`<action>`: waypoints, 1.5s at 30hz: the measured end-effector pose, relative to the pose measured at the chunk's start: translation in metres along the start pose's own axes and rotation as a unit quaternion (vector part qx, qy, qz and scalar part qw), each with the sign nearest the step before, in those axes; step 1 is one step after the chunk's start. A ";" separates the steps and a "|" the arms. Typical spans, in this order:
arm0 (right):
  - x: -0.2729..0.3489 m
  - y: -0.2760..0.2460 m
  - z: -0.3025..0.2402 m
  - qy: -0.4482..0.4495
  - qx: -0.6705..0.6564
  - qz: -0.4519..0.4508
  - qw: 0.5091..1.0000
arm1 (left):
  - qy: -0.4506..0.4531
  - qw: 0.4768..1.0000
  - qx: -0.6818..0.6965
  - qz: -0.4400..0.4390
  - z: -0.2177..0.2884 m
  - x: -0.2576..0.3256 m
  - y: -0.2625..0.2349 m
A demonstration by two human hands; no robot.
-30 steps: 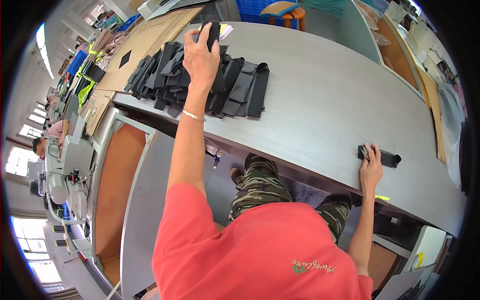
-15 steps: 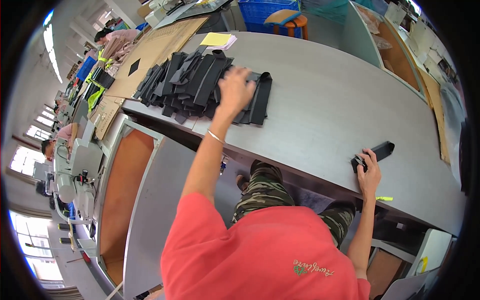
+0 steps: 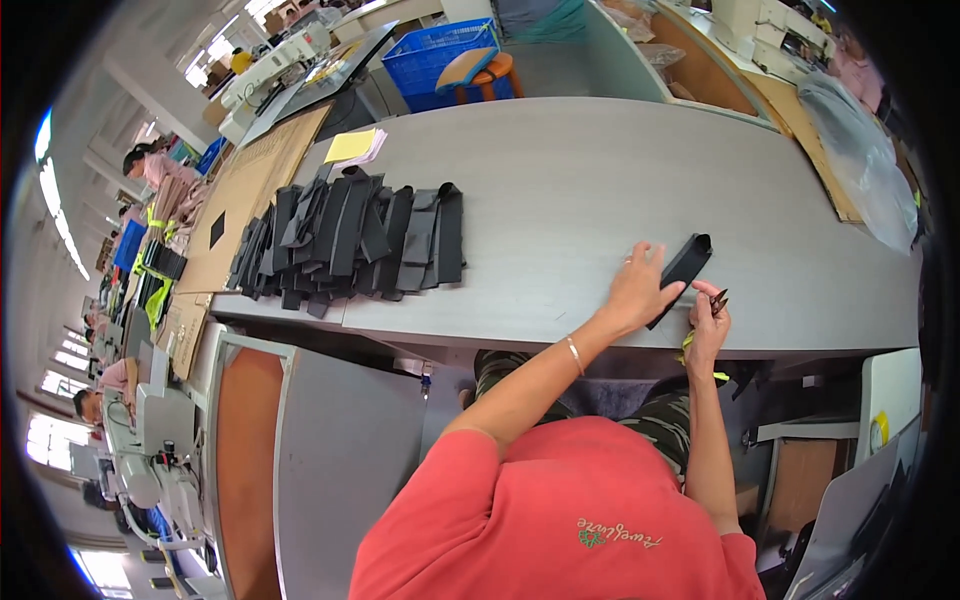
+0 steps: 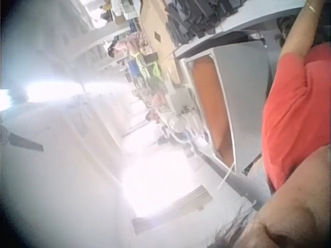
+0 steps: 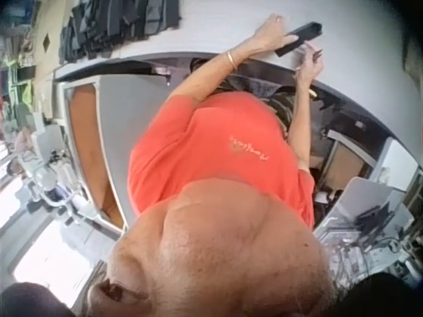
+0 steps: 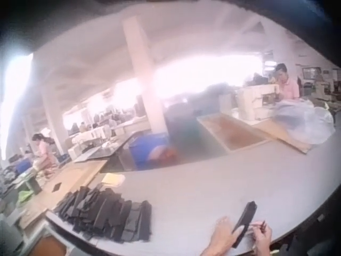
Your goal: Trim excess threads from black fabric components using thread snips.
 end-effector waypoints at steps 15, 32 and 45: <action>-0.002 -0.008 0.013 0.047 -0.115 -0.014 0.992 | -0.283 0.825 0.478 -0.099 -0.033 0.035 -0.033; 0.026 0.027 -0.061 0.036 0.059 -0.153 0.986 | -0.179 0.663 0.721 -0.089 -0.013 0.058 -0.085; 0.048 0.064 -0.124 -0.187 0.281 -0.183 0.923 | -0.177 0.610 0.771 -0.040 0.002 0.058 -0.091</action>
Point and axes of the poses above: each hand's wrist, its own x-axis away from the middle knuckle, its own y-axis out of the palm, z = x × y, the point moved 4 cm from there along -x, towards the middle knuckle, and after that the axes turned 9 degrees about x, right-handed, at the moved point
